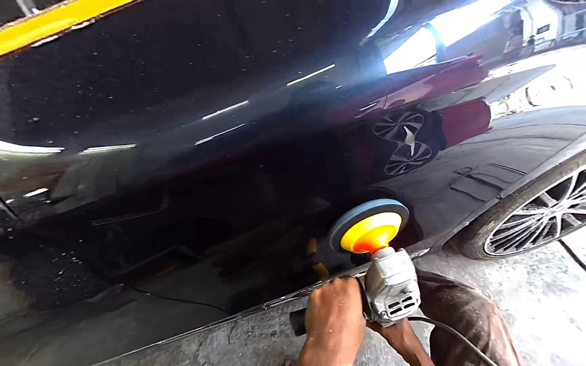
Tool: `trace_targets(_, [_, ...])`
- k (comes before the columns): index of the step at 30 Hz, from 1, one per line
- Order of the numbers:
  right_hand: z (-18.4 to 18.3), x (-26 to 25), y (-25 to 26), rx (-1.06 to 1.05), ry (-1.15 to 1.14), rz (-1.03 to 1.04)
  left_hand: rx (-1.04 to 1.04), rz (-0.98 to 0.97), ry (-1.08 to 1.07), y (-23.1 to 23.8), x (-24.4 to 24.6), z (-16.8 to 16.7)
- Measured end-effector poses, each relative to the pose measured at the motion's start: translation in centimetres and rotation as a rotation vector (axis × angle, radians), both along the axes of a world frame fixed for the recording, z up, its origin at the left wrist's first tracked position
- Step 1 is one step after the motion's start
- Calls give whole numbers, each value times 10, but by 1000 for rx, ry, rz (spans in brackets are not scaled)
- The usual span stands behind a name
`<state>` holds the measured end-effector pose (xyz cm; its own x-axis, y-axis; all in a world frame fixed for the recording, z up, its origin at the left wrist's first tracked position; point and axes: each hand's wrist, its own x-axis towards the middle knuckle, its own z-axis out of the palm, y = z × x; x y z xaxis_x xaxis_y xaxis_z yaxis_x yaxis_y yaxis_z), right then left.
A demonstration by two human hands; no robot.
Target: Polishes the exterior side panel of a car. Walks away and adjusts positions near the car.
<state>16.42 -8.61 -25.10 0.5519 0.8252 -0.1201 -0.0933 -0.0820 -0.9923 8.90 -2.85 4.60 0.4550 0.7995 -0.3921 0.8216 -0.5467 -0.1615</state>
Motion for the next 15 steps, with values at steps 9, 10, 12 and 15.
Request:
trace_targets(9, [17, 2, -13, 2, 257, -106, -27, -126, 64, -12, 60, -13])
trace_targets(10, [21, 0, -17, 12, 308, -121, -32, -141, 76, -15, 69, -18])
trace_targets(12, [34, -5, -27, 30, 371, -116, -40, -153, 96, -18, 84, -30])
trace_targets(15, [67, -11, -33, -81, 393, -94, -53, -147, 108, -19, 92, -45])
